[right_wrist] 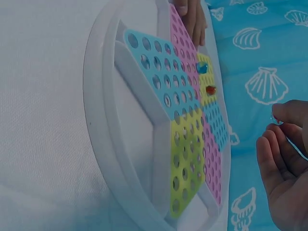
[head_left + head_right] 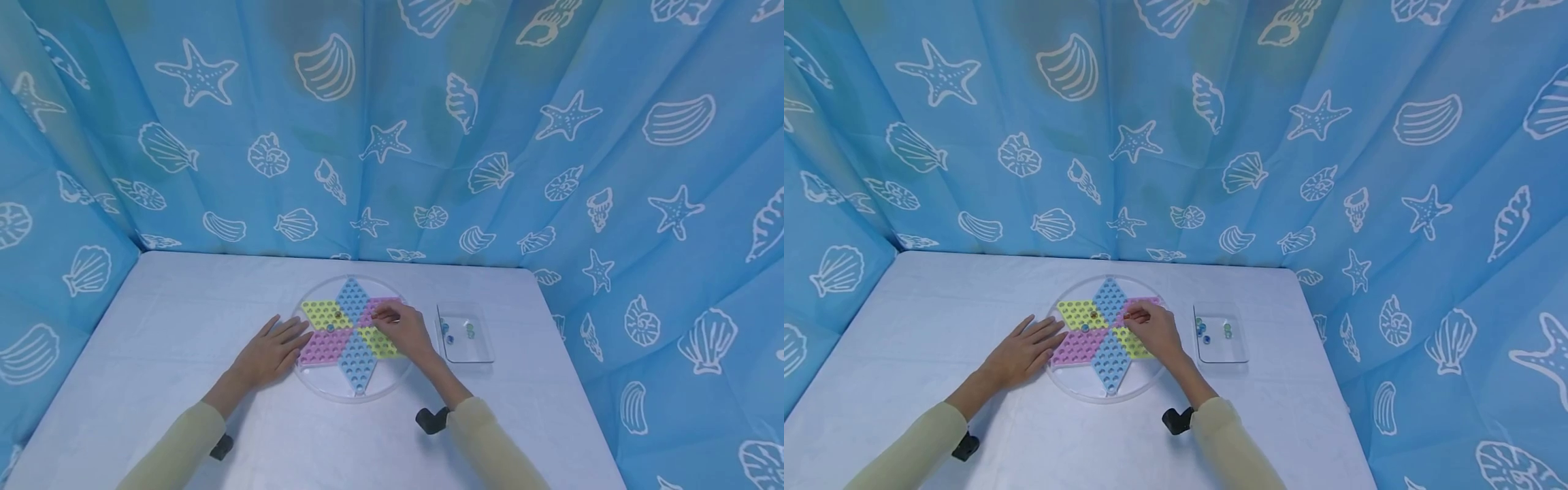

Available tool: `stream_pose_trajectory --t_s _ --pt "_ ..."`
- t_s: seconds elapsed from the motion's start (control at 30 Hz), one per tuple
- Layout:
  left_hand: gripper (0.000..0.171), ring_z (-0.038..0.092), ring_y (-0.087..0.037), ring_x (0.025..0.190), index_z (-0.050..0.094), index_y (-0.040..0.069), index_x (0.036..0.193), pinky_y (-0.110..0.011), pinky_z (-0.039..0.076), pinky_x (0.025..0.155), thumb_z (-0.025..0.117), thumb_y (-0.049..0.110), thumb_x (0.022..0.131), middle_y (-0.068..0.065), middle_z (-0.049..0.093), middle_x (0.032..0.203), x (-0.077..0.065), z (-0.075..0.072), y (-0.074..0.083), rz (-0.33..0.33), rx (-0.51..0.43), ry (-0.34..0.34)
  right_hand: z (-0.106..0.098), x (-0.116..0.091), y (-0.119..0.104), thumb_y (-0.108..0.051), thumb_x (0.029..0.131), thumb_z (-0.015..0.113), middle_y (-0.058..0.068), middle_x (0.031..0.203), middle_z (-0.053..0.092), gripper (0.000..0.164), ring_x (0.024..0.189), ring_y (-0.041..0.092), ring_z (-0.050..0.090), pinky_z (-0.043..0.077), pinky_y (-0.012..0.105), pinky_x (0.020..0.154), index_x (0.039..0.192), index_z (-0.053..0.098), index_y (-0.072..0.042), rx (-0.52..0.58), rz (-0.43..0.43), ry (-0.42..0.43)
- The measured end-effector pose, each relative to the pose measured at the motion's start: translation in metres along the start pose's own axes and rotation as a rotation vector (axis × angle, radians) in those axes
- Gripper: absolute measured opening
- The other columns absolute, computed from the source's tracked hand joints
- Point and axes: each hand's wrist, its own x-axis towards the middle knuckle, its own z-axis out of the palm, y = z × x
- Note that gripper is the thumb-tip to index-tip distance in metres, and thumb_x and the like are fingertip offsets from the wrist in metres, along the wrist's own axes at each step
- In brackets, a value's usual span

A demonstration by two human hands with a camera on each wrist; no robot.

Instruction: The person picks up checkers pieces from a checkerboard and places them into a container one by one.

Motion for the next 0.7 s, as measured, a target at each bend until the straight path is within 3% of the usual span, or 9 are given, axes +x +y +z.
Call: stream_pose_trajectory --t_s 0.3,0.7 --pt "0.054 0.023 -0.024 0.149 0.044 0.021 0.152 -0.048 0.007 0.122 0.043 0.042 0.103 -0.001 0.034 0.160 0.000 0.000 0.000 -0.008 -0.005 -0.031 -0.014 -0.008 0.014 -0.013 0.090 0.075 -0.002 0.095 0.071 0.016 0.091 0.014 0.067 0.056 0.030 0.085 0.105 0.072 -0.010 0.047 0.045 0.056" --pt "0.053 0.023 -0.024 0.149 0.044 0.021 0.153 -0.048 0.006 0.122 0.043 0.041 0.103 -0.001 0.034 0.160 -0.001 -0.001 0.000 -0.012 -0.006 -0.044 -0.045 -0.012 0.034 -0.014 0.091 0.075 -0.002 0.095 0.071 0.017 0.093 0.015 0.067 0.057 0.033 0.085 0.107 0.072 -0.010 0.023 0.095 0.119"
